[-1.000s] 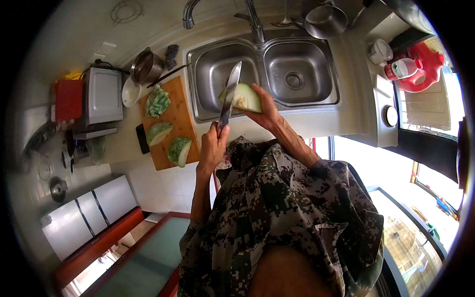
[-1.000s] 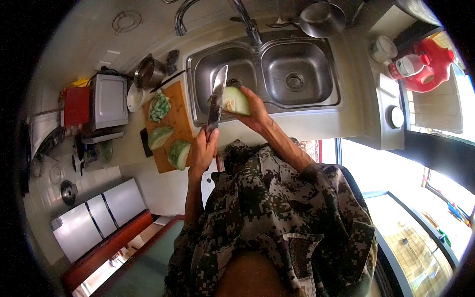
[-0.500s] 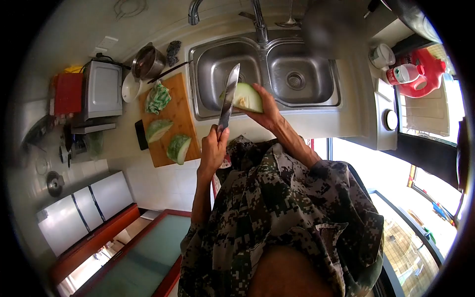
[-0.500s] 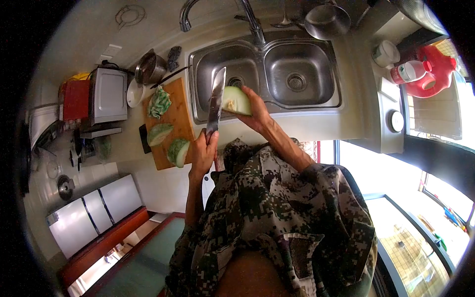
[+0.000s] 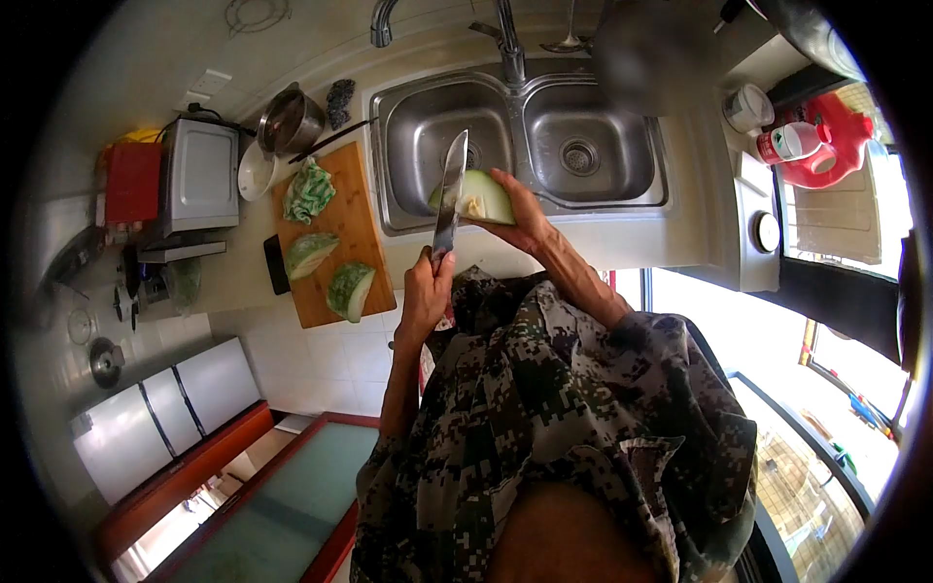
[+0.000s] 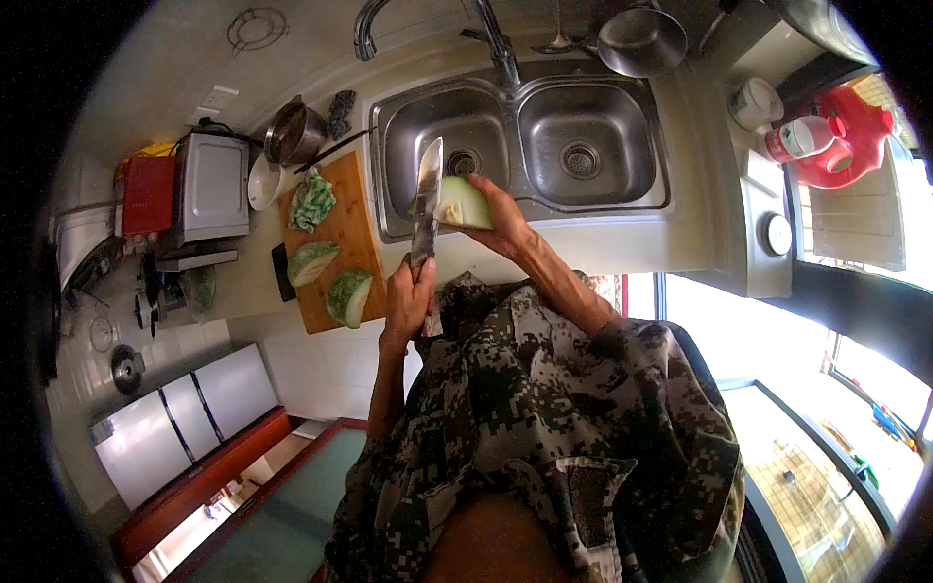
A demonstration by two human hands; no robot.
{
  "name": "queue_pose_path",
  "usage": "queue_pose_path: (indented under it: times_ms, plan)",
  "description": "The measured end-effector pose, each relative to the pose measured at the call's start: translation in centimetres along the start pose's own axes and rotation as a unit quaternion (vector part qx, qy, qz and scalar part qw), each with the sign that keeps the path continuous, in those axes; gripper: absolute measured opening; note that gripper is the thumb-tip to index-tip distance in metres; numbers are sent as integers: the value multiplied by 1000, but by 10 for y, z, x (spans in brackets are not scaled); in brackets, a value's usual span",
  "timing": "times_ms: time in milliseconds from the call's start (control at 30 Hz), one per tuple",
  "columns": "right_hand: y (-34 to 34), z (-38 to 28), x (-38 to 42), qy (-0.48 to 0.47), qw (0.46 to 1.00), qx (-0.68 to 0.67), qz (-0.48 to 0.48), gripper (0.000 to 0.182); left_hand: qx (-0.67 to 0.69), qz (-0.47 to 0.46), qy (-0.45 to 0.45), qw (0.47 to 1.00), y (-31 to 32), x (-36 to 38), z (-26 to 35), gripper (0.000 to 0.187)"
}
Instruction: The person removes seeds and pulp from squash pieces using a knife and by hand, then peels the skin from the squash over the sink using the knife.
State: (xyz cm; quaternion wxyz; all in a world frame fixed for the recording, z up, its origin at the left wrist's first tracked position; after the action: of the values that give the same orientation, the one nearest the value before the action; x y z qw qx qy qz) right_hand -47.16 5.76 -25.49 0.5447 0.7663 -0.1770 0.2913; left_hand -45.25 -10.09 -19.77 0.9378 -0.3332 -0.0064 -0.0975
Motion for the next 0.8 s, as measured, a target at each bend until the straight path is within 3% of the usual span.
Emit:
queue_pose_path:
  times_ms: [33, 133, 267, 333, 433, 533, 633, 700, 800]
  plan:
    - [0, 0, 1, 0, 1000, 0, 1, 38, 37, -28, -52, 998, 5, 2, -8, 28]
    - [-1, 1, 2, 14, 1000, 24, -2, 37, 61, -51, -71, 994, 10, 6, -13, 26]
    - [-4, 2, -2, 28, 998, 57, -17, 37, 57, -54, -31, 996, 11, 6, -14, 24]
    - [-2, 4, -3, 18, 998, 60, -29, 37, 109, -78, -103, 986, 21, 11, -18, 23]
    - [-8, 4, -4, -8, 999, 24, 21, 38, 143, -39, -122, 981, 25, 10, -9, 24]
    - [-7, -4, -2, -17, 996, 88, 23, 40, 125, -81, -95, 984, 16, 2, -1, 24]
    - [-1, -1, -8, -15, 995, 89, -39, 40, 105, -107, -88, 985, 22, 2, -9, 23]
    - [-10, 3, -13, -14, 996, 86, 25, 39, 175, -81, -132, 972, 31, 6, -8, 26]
    - [-1, -3, 0, -47, 997, 53, 27, 38, 203, -91, -134, 966, 42, 1, -14, 27]
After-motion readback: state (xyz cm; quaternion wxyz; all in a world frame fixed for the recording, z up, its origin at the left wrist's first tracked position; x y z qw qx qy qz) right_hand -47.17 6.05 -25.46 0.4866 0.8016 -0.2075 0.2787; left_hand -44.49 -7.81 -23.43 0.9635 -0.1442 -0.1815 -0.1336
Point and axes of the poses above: each hand's wrist, its own x-axis away from the middle knuckle, its own y-axis out of the palm, z = x × y, the point moved 8 cm from there along -x, towards the middle knuckle, and after that the axes turned 15 degrees about z, right-handed, at the moved point
